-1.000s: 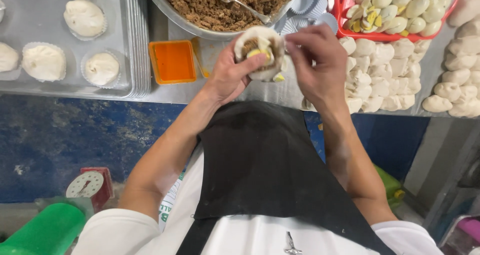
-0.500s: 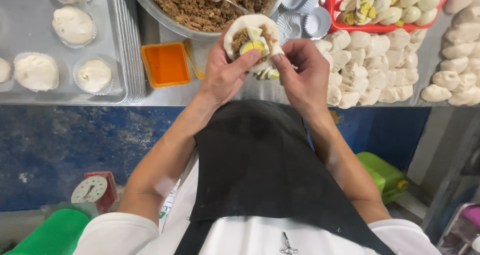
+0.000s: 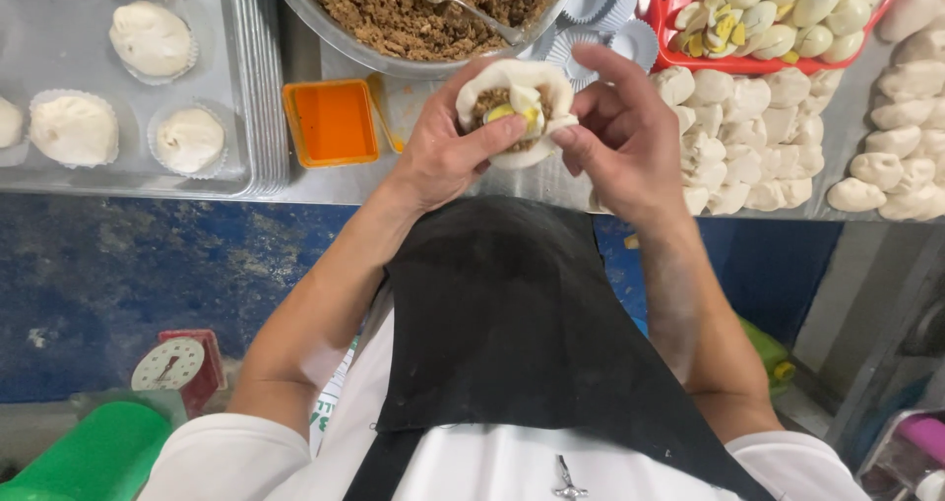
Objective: Filling and shaping dough with meat and eggs to make steamed buns.
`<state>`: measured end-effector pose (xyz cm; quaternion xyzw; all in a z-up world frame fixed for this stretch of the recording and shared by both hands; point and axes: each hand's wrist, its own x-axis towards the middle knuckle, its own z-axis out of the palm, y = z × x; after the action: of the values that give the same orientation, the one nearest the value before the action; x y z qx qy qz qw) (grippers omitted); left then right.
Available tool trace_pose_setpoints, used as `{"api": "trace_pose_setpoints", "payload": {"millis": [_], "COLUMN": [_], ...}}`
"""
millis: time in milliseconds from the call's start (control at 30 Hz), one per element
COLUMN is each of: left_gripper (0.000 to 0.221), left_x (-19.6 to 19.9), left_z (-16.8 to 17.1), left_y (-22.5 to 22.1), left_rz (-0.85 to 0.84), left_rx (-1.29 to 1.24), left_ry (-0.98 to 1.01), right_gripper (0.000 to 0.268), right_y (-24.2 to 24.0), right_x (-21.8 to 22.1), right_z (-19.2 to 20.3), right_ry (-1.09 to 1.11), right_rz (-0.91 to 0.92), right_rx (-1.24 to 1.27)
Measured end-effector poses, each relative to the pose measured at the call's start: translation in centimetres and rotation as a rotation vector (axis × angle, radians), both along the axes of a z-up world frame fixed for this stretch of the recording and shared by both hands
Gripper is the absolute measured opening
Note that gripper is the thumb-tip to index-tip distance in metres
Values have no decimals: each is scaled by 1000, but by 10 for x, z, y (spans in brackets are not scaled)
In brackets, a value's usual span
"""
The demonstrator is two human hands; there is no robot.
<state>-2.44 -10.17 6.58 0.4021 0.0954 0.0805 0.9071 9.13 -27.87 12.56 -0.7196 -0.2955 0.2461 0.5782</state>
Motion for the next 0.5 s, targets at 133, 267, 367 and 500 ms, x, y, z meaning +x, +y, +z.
{"api": "trace_pose_setpoints", "payload": {"millis": [133, 267, 367, 500], "left_gripper": [44, 37, 34, 33], "left_x": [1, 9, 2, 8], "left_z": [5, 8, 3, 19], "left_y": [0, 3, -4, -2], "left_rz": [-83, -35, -70, -165], "left_rx": [-79, 383, 538, 348], "left_ry": [-9, 31, 65, 79], "right_gripper": [39, 19, 13, 22], "right_y": [2, -5, -8, -15], "right_x": [6, 5, 2, 4], "right_z": [7, 1, 8, 7], "right_ry": [352, -179, -611, -461], "right_rz": [44, 38, 129, 111], "right_rx": [10, -269, -250, -190]}}
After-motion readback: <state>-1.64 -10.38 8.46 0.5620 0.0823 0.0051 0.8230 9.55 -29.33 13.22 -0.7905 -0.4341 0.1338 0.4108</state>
